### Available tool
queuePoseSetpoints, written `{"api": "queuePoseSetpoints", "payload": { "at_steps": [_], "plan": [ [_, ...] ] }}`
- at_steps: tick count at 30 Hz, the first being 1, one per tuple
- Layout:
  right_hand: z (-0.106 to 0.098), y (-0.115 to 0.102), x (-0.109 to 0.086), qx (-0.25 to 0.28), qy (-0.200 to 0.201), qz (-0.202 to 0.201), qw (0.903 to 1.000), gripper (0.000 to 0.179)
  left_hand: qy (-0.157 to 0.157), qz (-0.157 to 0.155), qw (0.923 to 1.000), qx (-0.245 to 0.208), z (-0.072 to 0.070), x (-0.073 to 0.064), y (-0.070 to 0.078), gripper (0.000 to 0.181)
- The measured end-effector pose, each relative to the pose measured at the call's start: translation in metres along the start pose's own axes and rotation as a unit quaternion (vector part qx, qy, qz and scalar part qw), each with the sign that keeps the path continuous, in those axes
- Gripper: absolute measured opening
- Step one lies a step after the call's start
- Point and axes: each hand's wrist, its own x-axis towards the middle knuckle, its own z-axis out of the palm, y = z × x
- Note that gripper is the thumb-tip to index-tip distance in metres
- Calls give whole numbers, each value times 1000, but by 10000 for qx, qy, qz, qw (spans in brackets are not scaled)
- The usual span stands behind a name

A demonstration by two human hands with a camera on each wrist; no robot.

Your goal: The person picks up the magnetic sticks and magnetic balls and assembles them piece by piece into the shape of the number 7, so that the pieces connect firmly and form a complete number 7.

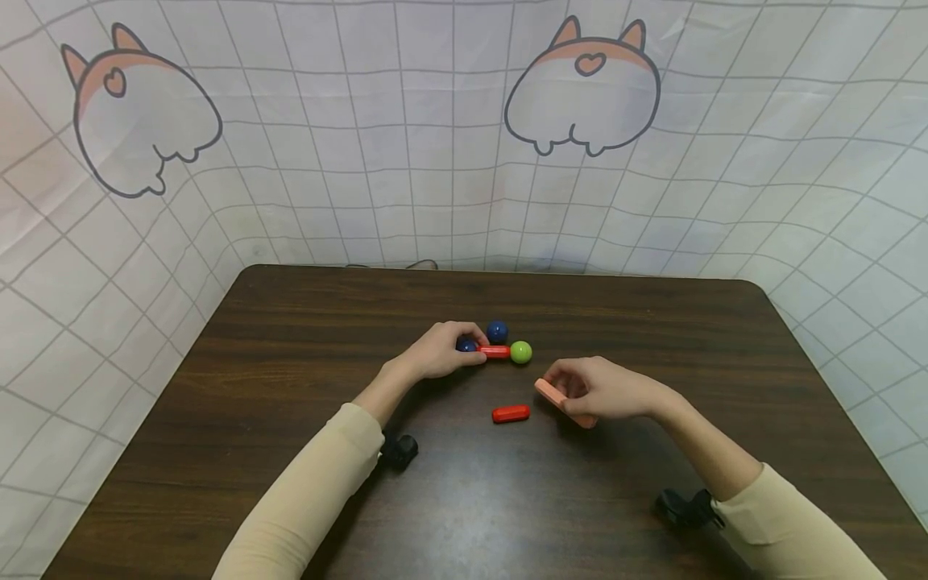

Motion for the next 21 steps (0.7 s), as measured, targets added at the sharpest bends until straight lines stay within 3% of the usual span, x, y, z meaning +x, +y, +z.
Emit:
{"api": "queuePoseSetpoints", "payload": {
  "at_steps": [10,21],
  "plan": [
    [8,-2,5,402,-67,180,9990,34,1,56,10000,-5,1,1,0,20],
    [12,-1,12,169,112,176,9996,36,-35,57,9999,-84,0,2,-1,22]
  ]
}}
